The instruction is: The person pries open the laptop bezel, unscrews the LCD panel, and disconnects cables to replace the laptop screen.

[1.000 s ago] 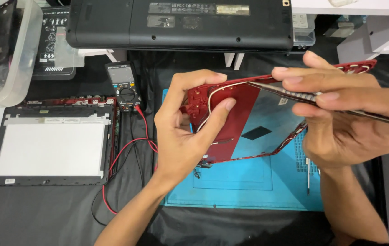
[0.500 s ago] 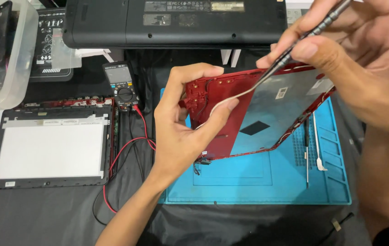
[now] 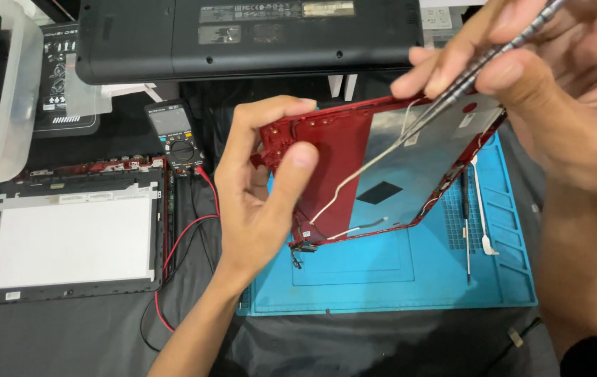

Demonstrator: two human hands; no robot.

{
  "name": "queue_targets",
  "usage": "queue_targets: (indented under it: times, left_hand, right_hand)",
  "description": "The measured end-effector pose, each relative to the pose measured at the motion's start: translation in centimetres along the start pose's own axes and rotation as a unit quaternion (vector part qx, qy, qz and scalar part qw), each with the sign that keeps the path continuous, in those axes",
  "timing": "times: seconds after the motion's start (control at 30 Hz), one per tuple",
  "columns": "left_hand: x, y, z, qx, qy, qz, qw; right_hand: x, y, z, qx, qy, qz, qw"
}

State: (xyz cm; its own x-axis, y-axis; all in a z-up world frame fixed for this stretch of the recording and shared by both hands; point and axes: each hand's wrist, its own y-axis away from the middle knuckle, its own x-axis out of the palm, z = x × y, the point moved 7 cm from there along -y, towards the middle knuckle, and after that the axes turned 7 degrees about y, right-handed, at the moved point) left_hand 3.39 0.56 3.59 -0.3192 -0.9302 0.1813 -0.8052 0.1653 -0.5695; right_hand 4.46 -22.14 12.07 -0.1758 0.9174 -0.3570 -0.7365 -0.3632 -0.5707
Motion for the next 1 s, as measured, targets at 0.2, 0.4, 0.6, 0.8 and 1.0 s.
queue_targets:
  times: [0.2,0.4,0.6,0.8,1.0]
  left_hand:
    - [-0.2,-0.5,-0.3,0.008,-0.025,-0.027,0.999]
    - [-0.3,-1.0,-2.9,0.048,-0.178,-0.036,0.982]
    - [1.2,-1.7,-5.5,0.106,-0.332,-0.001,0.937]
    - [4.4,-2.8,-7.7,0.156,-0.412,0.046,0.897]
    - [6.7,-3.3,-7.5,0.16,-0.458,0.084,0.87]
  right_hand:
    - [0.6,0.6,0.8,-0.017,0.09,0.006,0.996]
    - [0.4,2.6,-0.3,-0.103,0.173,0.025,0.979]
    - [-3.8,6.1,-4.4,-0.156,0.11,-0.166,0.967]
    - [-2.9,6.5,-4.3,-0.198,0.064,-0.179,0.961]
    - [-3.0,7.8,-5.8,-0.069,-0.058,-0.304,0.948]
